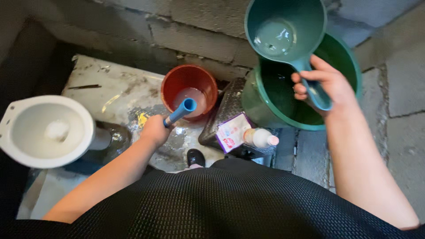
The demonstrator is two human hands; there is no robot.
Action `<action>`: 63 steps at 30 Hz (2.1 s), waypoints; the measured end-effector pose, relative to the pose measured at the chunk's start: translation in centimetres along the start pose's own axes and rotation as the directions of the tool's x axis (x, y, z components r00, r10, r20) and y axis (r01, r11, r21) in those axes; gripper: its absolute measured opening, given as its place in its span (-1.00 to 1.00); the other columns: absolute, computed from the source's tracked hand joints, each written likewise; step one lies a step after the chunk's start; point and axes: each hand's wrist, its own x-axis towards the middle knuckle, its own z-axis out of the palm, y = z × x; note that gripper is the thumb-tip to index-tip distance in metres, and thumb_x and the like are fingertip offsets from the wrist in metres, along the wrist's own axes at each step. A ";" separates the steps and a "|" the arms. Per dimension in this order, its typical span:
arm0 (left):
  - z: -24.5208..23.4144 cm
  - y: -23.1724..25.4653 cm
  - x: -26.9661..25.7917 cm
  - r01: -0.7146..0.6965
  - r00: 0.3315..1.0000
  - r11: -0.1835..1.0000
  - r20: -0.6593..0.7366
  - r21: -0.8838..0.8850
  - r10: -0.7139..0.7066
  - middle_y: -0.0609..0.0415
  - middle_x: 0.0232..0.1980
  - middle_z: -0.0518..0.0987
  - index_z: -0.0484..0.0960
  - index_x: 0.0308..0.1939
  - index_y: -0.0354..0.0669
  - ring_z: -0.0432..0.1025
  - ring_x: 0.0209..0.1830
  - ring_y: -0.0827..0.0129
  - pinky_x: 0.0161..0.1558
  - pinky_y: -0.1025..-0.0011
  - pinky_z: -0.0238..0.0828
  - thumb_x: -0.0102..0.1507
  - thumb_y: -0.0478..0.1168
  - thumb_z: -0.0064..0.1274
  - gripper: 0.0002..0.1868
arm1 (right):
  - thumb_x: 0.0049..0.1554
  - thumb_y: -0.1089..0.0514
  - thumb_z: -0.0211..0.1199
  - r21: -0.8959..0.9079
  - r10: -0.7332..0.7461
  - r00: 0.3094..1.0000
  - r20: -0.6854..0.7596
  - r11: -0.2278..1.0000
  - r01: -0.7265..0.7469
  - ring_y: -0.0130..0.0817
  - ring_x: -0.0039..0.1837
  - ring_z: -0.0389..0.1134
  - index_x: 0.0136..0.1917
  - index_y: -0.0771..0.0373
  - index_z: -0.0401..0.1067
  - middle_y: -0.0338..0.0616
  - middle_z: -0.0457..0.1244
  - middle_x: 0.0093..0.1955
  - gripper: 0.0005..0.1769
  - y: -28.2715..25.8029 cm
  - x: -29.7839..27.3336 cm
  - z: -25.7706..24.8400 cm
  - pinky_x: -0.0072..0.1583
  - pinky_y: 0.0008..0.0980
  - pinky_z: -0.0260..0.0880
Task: The person pours water from a blue scoop into a red bucket, then uses a blue-handled brush to scrub the floor around a white squat toilet. The person moves a black basin aside and continues scrubbing the wet floor area.
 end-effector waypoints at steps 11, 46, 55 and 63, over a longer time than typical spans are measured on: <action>1.1 1.7 0.5 -0.113 0.993 0.993 0.018 0.023 0.113 -0.19 -0.18 0.67 0.75 -0.19 -0.02 0.57 -0.13 -0.08 -0.04 0.05 0.48 0.13 -0.14 0.26 -0.81 | 0.00 0.52 0.17 -0.396 0.192 0.715 -0.673 0.722 -0.567 -0.29 -0.37 0.29 0.52 -0.09 0.13 0.03 0.32 -0.11 -0.09 6.8 6.3 -13.2 -0.34 -0.23 0.35; 0.2 4.0 2.8 -0.268 0.961 0.963 0.078 0.027 0.265 -0.19 -0.25 0.66 0.72 -0.22 -0.10 0.56 -0.19 -0.10 -0.10 0.06 0.46 0.16 -0.05 0.29 -0.75 | 0.12 0.43 0.07 0.701 0.163 0.983 0.088 0.690 -0.177 -0.35 -0.13 0.20 0.45 0.52 0.01 0.26 0.16 0.14 -0.35 3.1 -3.3 -10.8 -0.17 -0.48 0.26; -1.4 4.8 3.2 -0.260 0.963 0.965 0.062 -0.021 0.261 -0.21 -0.26 0.67 0.71 -0.20 -0.12 0.57 -0.20 -0.08 -0.11 0.07 0.46 0.20 -0.06 0.25 -0.76 | 0.13 0.41 0.06 0.546 0.028 0.984 0.173 0.829 -0.120 -0.37 -0.18 0.18 0.56 0.64 0.00 0.25 0.17 0.14 -0.25 -2.3 -6.1 -3.0 -0.19 -0.49 0.25; -2.9 0.2 1.4 -0.226 0.971 0.951 -0.125 -0.213 0.203 -0.17 -0.25 0.67 0.69 -0.17 -0.09 0.56 -0.28 -0.07 -0.16 0.11 0.47 0.17 -0.11 0.27 -0.78 | 0.06 0.44 0.06 0.141 0.200 0.950 0.241 0.961 -0.239 -0.38 -0.22 0.20 0.44 0.50 0.11 0.14 0.22 0.03 -0.35 -1.7 3.3 6.5 -0.27 -0.47 0.22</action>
